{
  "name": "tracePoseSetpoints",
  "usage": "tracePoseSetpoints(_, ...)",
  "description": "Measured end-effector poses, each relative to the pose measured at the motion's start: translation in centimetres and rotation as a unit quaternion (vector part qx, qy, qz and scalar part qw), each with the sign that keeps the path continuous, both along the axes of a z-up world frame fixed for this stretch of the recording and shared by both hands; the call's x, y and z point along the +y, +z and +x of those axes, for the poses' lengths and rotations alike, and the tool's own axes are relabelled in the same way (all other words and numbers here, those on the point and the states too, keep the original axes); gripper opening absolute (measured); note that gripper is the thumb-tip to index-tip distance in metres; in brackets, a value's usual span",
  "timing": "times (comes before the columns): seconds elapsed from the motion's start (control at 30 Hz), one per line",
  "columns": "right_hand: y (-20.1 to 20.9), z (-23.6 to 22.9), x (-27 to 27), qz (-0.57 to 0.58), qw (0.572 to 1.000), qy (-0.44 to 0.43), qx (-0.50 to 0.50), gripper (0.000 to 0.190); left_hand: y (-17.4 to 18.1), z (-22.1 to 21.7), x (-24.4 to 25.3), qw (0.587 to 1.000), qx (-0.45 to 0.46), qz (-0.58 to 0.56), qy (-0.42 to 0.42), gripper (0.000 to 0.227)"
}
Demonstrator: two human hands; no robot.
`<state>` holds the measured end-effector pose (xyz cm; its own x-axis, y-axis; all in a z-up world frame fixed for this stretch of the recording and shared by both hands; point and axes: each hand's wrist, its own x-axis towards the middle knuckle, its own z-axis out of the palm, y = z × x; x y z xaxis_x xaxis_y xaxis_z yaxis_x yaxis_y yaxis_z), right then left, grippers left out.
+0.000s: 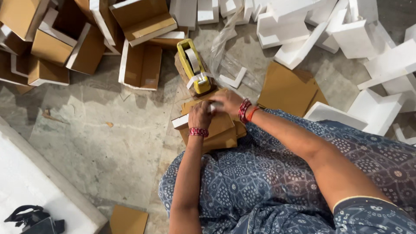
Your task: The person sits on the floor and assembles small cardboard boxes by inserting white foam inserts into the flaps. They use a handheld tape dispenser to secure the foam pieces to the cardboard, repeating the process for multiple units.
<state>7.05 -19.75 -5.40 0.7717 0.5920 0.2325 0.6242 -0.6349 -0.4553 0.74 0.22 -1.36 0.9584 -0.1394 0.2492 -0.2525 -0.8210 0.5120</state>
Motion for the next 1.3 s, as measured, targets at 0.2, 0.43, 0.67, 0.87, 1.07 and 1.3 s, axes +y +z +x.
tracePoseSetpoints(0.2,0.1,-2.4,0.2,-0.125,0.990,-0.043,-0.052,0.031,1.4,-1.6,3.8,0.998,0.031,0.037,0.038,0.030)
tracePoseSetpoints(0.43,4.9,-0.8,-1.0,-0.268,0.954,-0.064,0.120,0.056,2.4,-3.9,8.5,0.963,0.109,-0.196,0.152,0.038)
tracePoseSetpoints(0.67,4.5,10.1,-1.5,0.034,0.977,0.022,0.211,0.059,-0.3,0.5,1.5,0.979,-0.024,-0.204,-0.006,0.044)
tracePoseSetpoints(0.87,-3.2,14.1,6.0,0.002,0.927,-0.225,0.300,0.053,-3.1,0.3,1.2,0.945,0.122,-0.304,0.013,0.040)
tracePoseSetpoints(1.07,-0.5,8.7,4.4,0.104,0.942,-0.199,0.250,0.046,-0.8,0.1,1.1,0.946,0.129,-0.296,-0.012,0.045)
tracePoseSetpoints(1.3,5.0,-6.3,-0.9,0.374,0.659,-0.193,0.623,0.024,-0.9,0.8,0.8,0.947,0.132,-0.291,-0.015,0.044)
